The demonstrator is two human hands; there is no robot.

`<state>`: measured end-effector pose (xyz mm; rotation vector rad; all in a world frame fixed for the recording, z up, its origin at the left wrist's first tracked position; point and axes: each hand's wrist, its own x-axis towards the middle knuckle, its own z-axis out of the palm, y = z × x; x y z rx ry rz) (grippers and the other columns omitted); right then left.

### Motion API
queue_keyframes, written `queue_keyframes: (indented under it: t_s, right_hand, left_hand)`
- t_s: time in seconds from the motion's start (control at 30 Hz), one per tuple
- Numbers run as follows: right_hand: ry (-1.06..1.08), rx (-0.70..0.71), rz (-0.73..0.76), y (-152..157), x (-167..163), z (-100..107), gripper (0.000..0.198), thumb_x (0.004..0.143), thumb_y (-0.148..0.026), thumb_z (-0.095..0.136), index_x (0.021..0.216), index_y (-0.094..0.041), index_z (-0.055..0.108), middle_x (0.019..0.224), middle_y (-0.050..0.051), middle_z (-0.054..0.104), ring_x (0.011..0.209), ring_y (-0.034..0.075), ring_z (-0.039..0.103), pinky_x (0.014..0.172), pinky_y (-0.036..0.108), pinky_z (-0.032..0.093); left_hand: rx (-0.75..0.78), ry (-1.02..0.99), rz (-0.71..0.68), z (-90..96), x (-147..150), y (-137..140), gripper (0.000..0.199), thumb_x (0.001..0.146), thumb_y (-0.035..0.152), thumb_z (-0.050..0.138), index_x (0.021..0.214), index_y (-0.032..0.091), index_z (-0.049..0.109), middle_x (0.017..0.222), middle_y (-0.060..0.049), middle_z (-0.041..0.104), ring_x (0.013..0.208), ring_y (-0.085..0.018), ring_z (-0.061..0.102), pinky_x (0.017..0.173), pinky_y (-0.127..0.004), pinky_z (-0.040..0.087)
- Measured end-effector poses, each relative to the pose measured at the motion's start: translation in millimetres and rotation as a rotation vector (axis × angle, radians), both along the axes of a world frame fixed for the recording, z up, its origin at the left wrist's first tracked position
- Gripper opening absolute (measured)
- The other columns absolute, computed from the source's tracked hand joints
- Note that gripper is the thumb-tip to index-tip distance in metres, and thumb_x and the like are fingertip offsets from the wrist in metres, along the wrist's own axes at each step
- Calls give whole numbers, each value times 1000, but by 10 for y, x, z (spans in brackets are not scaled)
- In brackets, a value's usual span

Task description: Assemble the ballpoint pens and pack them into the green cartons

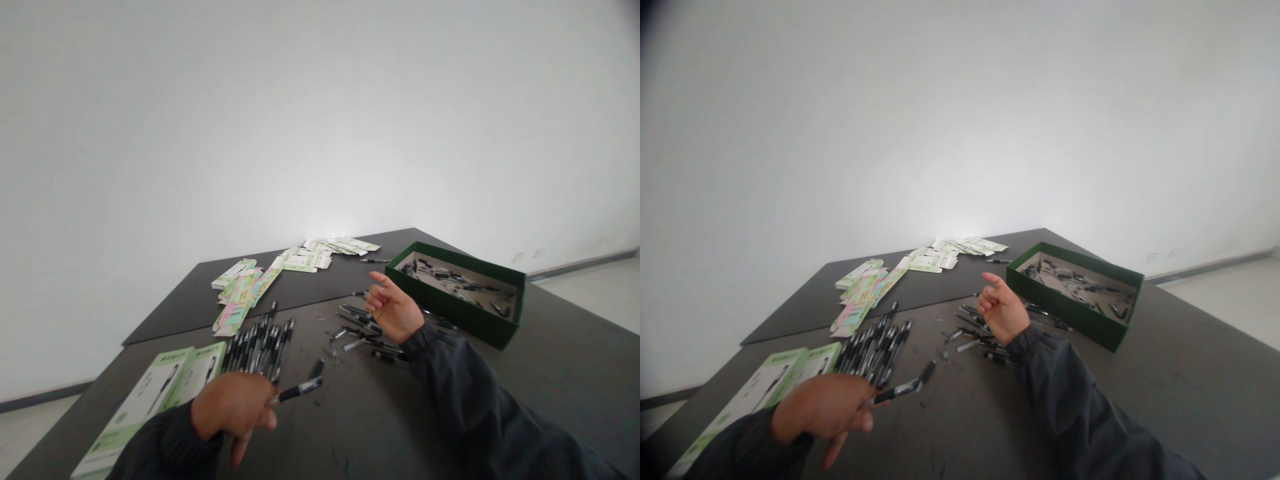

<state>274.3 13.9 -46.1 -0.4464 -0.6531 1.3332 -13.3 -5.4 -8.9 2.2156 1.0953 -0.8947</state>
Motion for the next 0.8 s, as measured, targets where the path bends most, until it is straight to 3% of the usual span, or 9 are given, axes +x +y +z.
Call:
queue_keyframes:
  t_s: [0.1,0.23,0.43,0.57,0.8]
  right_hand:
    - [-30,41,-43,11,-13,-5,47,58,-3,60,98,-27,52,61,-8,38,53,8,39,51,22,33]
    - [-76,60,-60,43,-6,-17,46,59,-2,62,97,-26,52,57,-9,35,50,7,35,49,21,30]
    - [3,-21,-98,55,22,-2,21,77,-29,60,97,-22,54,49,-9,22,42,7,24,43,20,25]
    - [64,-77,-23,57,37,6,29,82,-46,50,92,-20,56,51,-7,25,46,9,30,46,23,31]
    - [53,-62,8,67,62,-16,34,83,-51,45,89,-20,57,51,-6,28,46,11,32,47,24,33]
  left_hand:
    - [4,-11,-19,-1,-12,-3,28,84,19,39,103,10,59,72,-16,69,76,-19,68,58,-19,46]
    - [39,5,-21,0,-22,-6,28,83,18,41,101,11,60,70,-14,70,76,-18,68,56,-18,45]
    - [38,43,-58,7,3,-1,28,84,19,41,100,12,63,73,-12,71,75,-18,68,54,-17,45]
    - [119,49,-40,42,21,-29,25,83,20,43,88,13,66,70,-12,71,74,-20,68,56,-19,47]
    - [92,-2,4,64,20,-37,27,82,21,42,99,13,63,65,-10,71,72,-19,68,58,-21,48]
